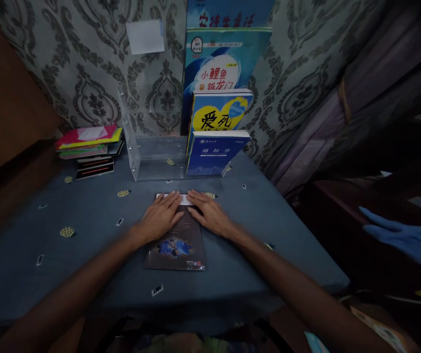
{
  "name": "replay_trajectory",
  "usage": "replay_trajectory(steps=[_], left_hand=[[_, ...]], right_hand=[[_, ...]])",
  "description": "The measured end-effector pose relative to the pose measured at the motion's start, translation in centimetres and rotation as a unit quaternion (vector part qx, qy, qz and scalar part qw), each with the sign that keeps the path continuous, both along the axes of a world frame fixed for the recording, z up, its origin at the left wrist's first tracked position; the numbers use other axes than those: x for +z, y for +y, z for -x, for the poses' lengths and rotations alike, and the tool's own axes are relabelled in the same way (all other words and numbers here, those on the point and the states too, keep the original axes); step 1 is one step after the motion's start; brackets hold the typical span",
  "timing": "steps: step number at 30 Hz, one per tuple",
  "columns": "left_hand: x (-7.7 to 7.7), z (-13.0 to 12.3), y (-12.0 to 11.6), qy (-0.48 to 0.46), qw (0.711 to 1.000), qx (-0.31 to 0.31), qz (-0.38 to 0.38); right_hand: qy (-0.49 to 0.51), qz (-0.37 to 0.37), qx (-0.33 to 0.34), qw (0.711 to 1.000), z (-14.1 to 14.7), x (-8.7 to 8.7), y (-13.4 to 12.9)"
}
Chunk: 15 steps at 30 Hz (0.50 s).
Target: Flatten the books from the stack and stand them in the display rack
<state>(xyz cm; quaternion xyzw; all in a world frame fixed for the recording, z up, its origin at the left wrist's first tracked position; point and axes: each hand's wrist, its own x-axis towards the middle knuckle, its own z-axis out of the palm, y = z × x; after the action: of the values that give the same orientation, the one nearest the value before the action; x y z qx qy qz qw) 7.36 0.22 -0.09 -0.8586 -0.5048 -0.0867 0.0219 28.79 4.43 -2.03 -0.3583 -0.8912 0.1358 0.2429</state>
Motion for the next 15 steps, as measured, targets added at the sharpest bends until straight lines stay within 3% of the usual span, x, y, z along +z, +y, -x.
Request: replay_trajectory(steps=[7, 12, 15], left_hand=[[0.3, -0.1, -1.4, 0.037, 0.992, 0.118, -0.025], [-0.5, 1.4, -1.6, 0.012, 0.996, 0.082, -0.026], [-0.7, 2.8, -1.6, -0.017, 0.998, 0.051, 0.020]], right_hand=[[0.001, 0.006, 0.005, 1.000, -0.2, -0.4, 0.3], [0.011, 0.018, 0.008, 1.000, -0.1, 0.0, 0.2], [0.003, 0.027, 0.008, 1.000, -0.1, 0.3, 0.2]])
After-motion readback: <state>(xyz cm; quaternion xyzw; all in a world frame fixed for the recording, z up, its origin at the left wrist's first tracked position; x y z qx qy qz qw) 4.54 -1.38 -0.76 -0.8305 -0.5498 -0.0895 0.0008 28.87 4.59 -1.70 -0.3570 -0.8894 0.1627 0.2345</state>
